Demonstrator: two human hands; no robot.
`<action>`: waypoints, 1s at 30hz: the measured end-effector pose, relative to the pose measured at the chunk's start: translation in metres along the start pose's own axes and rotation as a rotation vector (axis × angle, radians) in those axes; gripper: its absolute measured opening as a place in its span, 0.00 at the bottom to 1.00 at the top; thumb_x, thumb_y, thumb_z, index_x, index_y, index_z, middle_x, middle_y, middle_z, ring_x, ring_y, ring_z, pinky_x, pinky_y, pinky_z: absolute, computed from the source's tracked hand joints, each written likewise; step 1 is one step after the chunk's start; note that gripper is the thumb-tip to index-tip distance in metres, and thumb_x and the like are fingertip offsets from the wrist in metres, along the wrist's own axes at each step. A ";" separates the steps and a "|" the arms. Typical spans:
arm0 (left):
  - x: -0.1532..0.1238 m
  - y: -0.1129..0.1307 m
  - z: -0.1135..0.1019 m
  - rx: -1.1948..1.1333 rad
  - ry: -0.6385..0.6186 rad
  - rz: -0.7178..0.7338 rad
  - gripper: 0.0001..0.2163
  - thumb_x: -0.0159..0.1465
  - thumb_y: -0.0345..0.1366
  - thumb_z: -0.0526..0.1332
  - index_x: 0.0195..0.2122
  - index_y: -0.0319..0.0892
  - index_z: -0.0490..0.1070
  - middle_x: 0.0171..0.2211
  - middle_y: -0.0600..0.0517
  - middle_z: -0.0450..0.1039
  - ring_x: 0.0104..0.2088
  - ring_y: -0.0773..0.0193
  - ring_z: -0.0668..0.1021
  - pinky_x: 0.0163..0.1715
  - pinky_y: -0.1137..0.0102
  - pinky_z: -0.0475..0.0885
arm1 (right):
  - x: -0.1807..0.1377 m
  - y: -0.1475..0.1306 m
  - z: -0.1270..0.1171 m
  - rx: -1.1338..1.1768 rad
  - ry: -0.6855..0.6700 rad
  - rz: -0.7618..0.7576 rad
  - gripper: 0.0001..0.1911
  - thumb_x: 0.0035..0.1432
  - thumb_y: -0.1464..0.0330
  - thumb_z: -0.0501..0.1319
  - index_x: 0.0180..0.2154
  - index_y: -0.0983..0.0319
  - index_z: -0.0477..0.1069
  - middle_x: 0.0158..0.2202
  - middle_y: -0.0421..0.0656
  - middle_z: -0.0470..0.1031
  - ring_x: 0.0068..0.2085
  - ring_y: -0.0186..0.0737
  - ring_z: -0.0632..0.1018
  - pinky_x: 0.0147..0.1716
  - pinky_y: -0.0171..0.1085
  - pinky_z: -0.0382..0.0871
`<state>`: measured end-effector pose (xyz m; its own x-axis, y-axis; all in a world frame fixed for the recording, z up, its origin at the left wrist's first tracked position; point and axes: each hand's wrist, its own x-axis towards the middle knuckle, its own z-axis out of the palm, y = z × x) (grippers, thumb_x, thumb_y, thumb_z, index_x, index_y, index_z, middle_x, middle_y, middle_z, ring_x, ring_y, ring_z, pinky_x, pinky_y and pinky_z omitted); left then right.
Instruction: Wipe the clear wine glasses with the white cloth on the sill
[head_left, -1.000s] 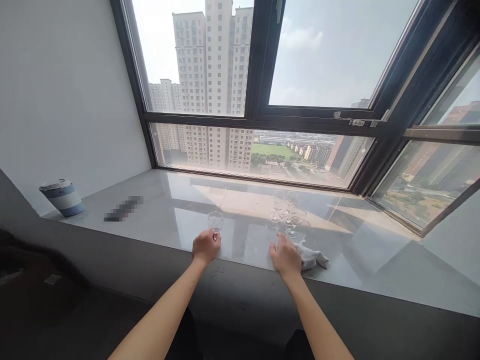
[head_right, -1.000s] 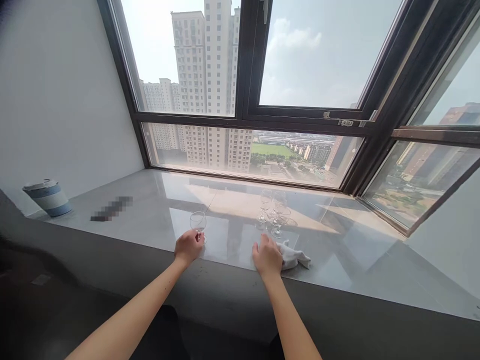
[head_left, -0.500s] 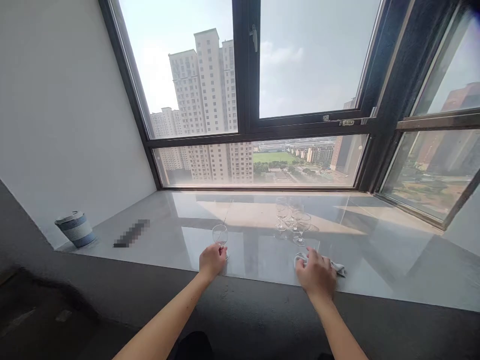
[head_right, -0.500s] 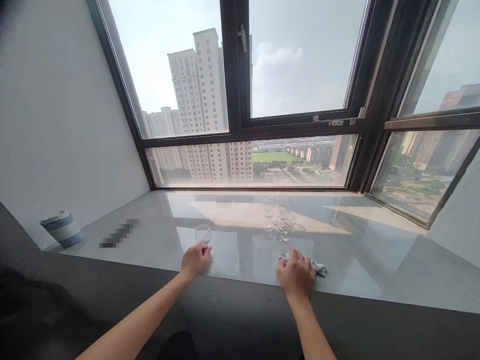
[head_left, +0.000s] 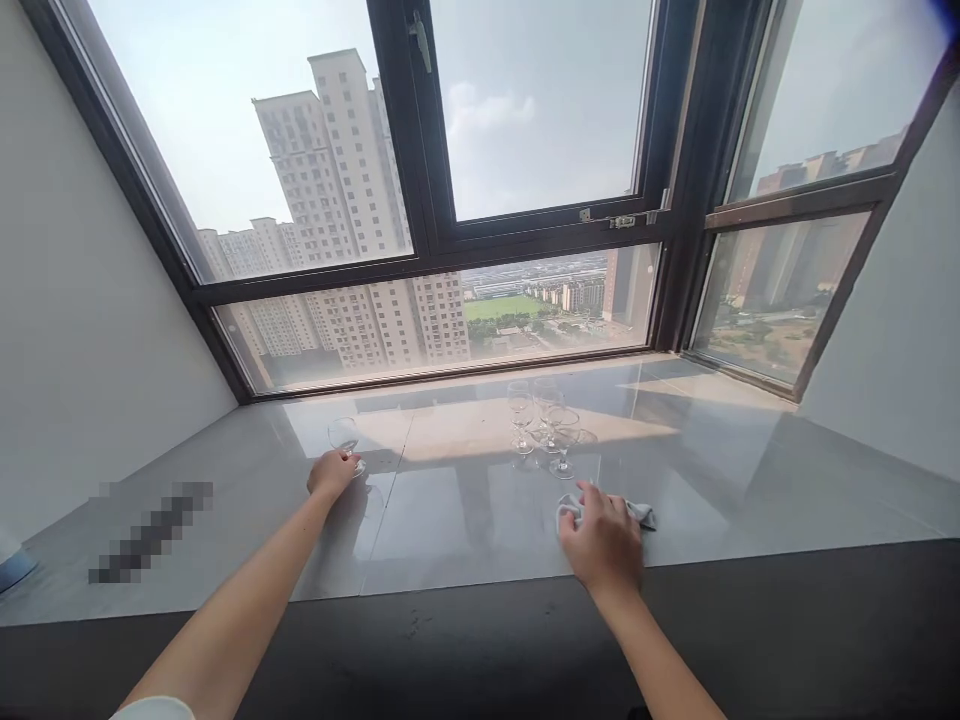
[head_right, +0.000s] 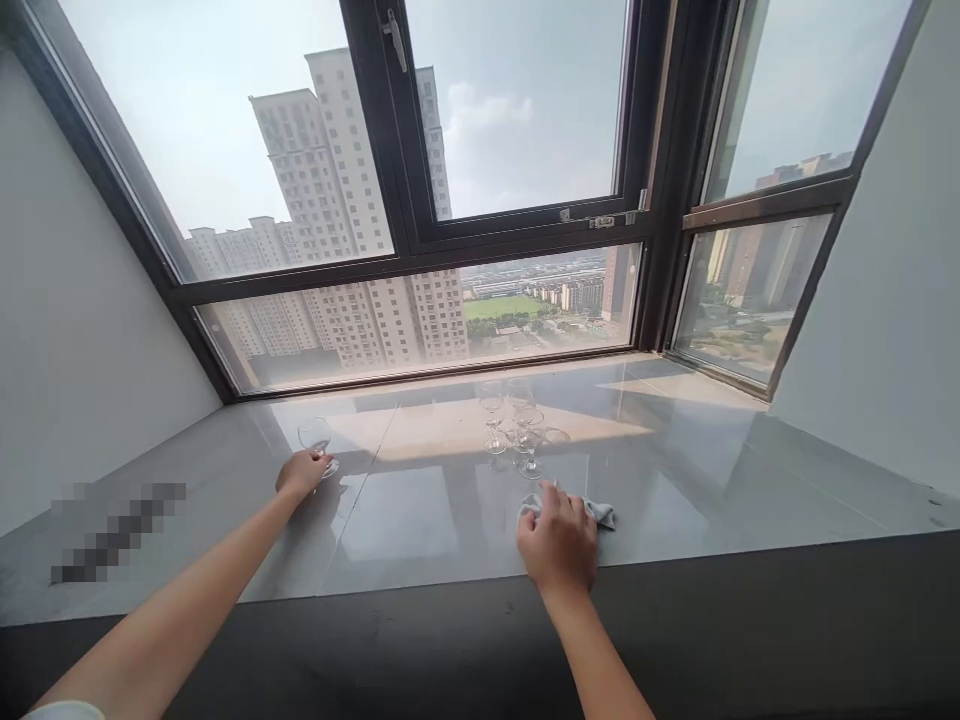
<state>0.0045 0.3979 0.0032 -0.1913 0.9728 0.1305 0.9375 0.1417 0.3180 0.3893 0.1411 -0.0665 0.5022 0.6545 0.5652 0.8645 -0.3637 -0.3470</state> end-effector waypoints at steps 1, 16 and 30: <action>0.010 -0.001 0.002 0.004 0.000 -0.011 0.16 0.62 0.49 0.56 0.25 0.46 0.73 0.33 0.45 0.79 0.39 0.50 0.80 0.32 0.67 0.70 | 0.000 0.000 0.000 0.003 0.002 0.003 0.17 0.56 0.69 0.55 0.49 0.61 0.67 0.43 0.48 0.76 0.47 0.51 0.72 0.46 0.45 0.60; 0.022 -0.001 0.009 0.161 0.272 -0.301 0.39 0.47 0.68 0.60 0.47 0.36 0.67 0.54 0.33 0.69 0.50 0.36 0.71 0.41 0.55 0.70 | 0.002 -0.002 -0.005 0.073 -0.035 0.024 0.19 0.56 0.71 0.56 0.50 0.61 0.67 0.43 0.46 0.75 0.49 0.49 0.70 0.48 0.44 0.59; -0.151 0.237 0.068 -0.447 -0.287 0.730 0.17 0.58 0.48 0.63 0.43 0.43 0.74 0.29 0.53 0.75 0.31 0.63 0.76 0.30 0.71 0.64 | 0.002 -0.007 -0.008 0.132 0.030 0.059 0.20 0.53 0.75 0.57 0.49 0.61 0.68 0.41 0.46 0.75 0.47 0.48 0.70 0.49 0.42 0.58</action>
<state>0.2755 0.2976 -0.0052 0.5428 0.8098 0.2227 0.5854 -0.5550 0.5910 0.3842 0.1399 -0.0571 0.5539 0.6136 0.5627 0.8244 -0.3093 -0.4741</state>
